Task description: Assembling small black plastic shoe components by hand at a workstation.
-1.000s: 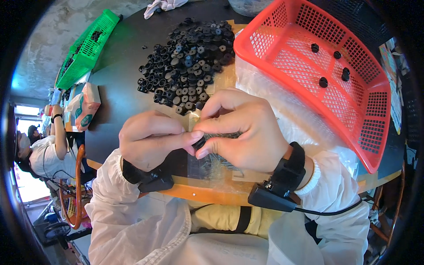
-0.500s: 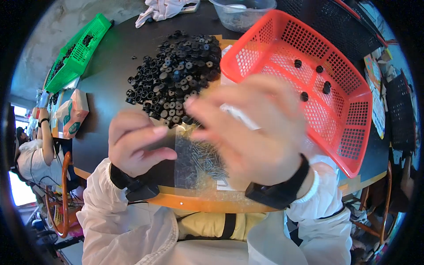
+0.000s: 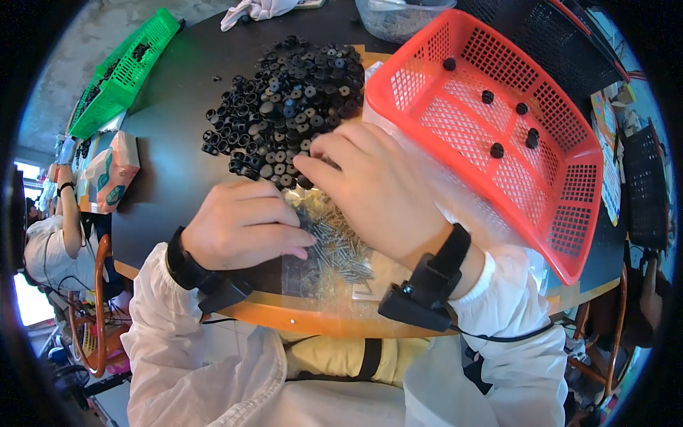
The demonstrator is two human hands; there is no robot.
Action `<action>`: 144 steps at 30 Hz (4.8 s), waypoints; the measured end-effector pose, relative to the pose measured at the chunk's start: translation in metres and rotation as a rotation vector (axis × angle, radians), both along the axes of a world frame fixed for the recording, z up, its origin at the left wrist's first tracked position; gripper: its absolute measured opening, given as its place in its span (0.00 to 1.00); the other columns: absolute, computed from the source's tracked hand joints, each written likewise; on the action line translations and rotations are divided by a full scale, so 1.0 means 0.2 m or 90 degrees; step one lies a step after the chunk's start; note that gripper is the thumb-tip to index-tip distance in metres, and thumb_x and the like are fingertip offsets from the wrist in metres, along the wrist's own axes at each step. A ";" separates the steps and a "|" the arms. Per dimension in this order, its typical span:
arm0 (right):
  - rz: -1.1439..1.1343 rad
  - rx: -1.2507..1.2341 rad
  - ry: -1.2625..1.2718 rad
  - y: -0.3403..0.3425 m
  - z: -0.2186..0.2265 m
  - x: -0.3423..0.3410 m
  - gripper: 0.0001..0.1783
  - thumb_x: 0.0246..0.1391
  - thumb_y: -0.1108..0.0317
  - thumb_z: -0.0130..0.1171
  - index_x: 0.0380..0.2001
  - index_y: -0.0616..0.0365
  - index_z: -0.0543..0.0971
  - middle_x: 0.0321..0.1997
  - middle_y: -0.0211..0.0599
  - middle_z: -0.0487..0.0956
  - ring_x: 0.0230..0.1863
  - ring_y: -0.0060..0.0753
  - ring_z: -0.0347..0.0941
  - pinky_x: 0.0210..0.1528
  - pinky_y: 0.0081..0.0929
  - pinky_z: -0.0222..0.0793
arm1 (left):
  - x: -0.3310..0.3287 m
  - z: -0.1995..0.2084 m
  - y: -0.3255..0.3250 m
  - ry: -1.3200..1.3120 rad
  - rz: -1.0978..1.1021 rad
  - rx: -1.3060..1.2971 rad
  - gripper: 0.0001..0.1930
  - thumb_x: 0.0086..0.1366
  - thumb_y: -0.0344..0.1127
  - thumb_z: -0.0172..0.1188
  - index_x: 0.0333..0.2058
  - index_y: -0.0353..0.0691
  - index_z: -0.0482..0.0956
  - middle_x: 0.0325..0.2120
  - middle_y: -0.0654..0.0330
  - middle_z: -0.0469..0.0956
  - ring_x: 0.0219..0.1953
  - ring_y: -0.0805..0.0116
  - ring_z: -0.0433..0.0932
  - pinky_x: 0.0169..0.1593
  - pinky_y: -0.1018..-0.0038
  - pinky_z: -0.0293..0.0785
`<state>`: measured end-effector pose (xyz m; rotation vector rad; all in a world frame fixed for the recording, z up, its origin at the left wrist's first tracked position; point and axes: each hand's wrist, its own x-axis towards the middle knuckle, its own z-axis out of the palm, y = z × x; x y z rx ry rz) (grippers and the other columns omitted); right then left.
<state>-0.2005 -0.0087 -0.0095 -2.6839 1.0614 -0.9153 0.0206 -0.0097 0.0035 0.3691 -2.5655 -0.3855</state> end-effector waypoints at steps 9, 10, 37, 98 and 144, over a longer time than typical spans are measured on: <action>-0.008 -0.007 -0.023 -0.02 -0.03 0.00 0.15 0.41 0.72 0.65 0.37 0.57 0.80 0.36 0.35 0.77 0.42 0.40 0.72 0.46 0.34 0.69 | -0.01 -0.03 0.01 -0.035 0.006 0.082 0.07 0.49 0.34 0.69 0.27 0.45 0.80 0.27 0.68 0.74 0.28 0.67 0.73 0.27 0.72 0.70; -0.008 -0.015 -0.043 -0.02 -0.04 0.00 0.15 0.39 0.73 0.65 0.36 0.57 0.79 0.36 0.34 0.76 0.42 0.39 0.71 0.46 0.33 0.68 | -0.01 -0.03 0.01 -0.035 0.006 0.084 0.07 0.49 0.34 0.69 0.27 0.45 0.80 0.27 0.68 0.74 0.28 0.67 0.73 0.27 0.72 0.70; 0.045 0.535 -0.480 0.12 0.07 -0.02 0.15 0.55 0.80 0.59 0.46 0.64 0.75 0.45 0.37 0.80 0.48 0.26 0.76 0.51 0.23 0.72 | -0.03 0.01 0.03 0.275 0.194 0.183 0.13 0.52 0.20 0.69 0.37 0.37 0.83 0.30 0.58 0.81 0.30 0.69 0.79 0.33 0.77 0.76; 0.010 0.490 -0.475 0.10 0.03 -0.02 0.13 0.52 0.77 0.63 0.42 0.60 0.78 0.35 0.28 0.79 0.36 0.18 0.76 0.42 0.19 0.73 | 0.25 0.05 -0.17 -0.087 0.248 0.067 0.15 0.44 0.34 0.74 0.30 0.41 0.79 0.29 0.63 0.73 0.33 0.62 0.74 0.37 0.70 0.70; 0.026 0.511 -0.448 0.12 0.03 0.00 0.12 0.49 0.77 0.65 0.39 0.61 0.80 0.35 0.33 0.82 0.36 0.21 0.79 0.39 0.19 0.77 | -0.01 0.00 0.02 0.164 0.212 0.144 0.22 0.40 0.35 0.79 0.33 0.38 0.79 0.30 0.58 0.82 0.26 0.71 0.79 0.29 0.79 0.76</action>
